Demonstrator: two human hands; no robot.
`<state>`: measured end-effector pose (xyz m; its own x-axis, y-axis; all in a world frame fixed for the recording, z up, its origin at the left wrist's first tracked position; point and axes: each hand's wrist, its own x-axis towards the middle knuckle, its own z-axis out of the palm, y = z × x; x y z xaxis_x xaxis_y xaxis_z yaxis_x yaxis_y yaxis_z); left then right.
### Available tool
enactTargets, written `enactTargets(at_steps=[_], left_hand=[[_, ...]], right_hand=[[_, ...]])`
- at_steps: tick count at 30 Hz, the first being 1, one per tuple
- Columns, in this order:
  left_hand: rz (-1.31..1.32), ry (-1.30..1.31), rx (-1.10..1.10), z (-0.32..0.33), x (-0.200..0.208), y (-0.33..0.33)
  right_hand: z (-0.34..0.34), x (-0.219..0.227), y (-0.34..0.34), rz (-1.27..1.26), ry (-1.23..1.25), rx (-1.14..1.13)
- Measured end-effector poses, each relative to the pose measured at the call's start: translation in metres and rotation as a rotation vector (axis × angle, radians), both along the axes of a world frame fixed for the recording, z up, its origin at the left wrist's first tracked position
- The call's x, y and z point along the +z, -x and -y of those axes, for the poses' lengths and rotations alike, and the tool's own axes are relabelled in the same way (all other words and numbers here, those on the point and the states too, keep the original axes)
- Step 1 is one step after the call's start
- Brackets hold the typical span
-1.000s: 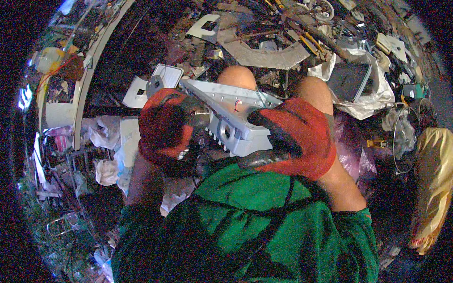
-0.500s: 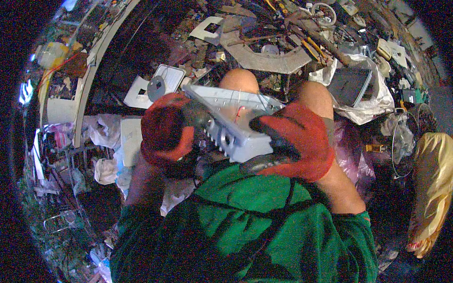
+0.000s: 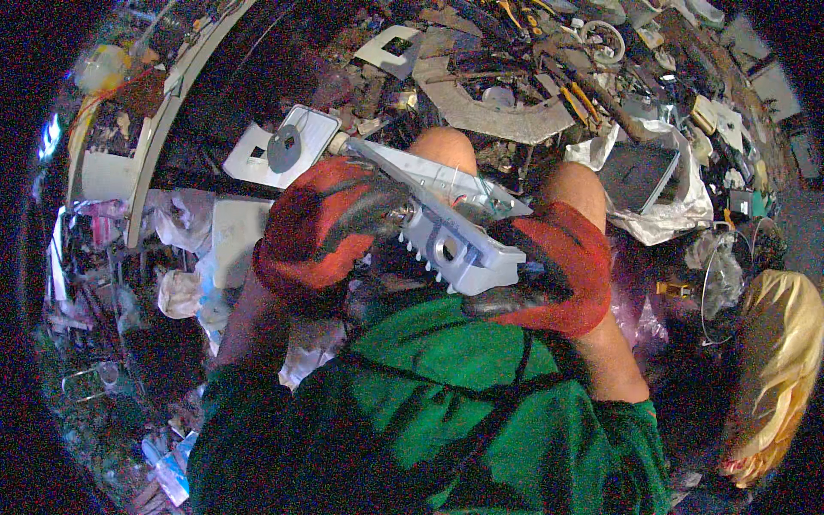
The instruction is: The person disassembles an electronic housing by using pliers to remove components, using a hammer to break parts of the casing, and pulling out interior wires and boards.
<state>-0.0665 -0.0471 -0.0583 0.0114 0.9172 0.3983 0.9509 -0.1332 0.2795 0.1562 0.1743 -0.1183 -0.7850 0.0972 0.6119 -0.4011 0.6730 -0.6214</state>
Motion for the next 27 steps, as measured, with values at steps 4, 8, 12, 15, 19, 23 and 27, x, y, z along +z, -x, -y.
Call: enactTargets(at_steps=[4, 8, 12, 15, 19, 23, 27], left_hand=[[0.036, 0.002, 0.123, 0.001, 0.003, -0.007], [0.0, -0.053, 0.286, 0.003, -0.003, -0.022], [0.04, -0.128, 0.349, 0.007, -0.01, -0.027], [0.227, -0.169, 0.284, 0.002, 0.0, -0.025], [0.208, -0.111, 0.194, 0.003, 0.002, -0.021], [0.193, -0.044, 0.187, 0.0, -0.006, -0.02], [0.297, -0.027, 0.342, 0.004, -0.016, -0.028]], right_hand=[[0.003, 0.006, 0.001, 0.026, 0.117, -0.003], [0.004, 0.0, 0.001, -0.007, 0.071, -0.038], [0.003, -0.003, 0.001, 0.013, 0.146, -0.032], [0.005, -0.003, -0.003, 0.034, 0.088, -0.057], [0.001, -0.004, -0.003, 0.037, 0.07, -0.021], [0.004, -0.005, 0.002, -0.032, 0.118, 0.014], [0.007, -0.006, 0.002, -0.021, 0.145, 0.029]])
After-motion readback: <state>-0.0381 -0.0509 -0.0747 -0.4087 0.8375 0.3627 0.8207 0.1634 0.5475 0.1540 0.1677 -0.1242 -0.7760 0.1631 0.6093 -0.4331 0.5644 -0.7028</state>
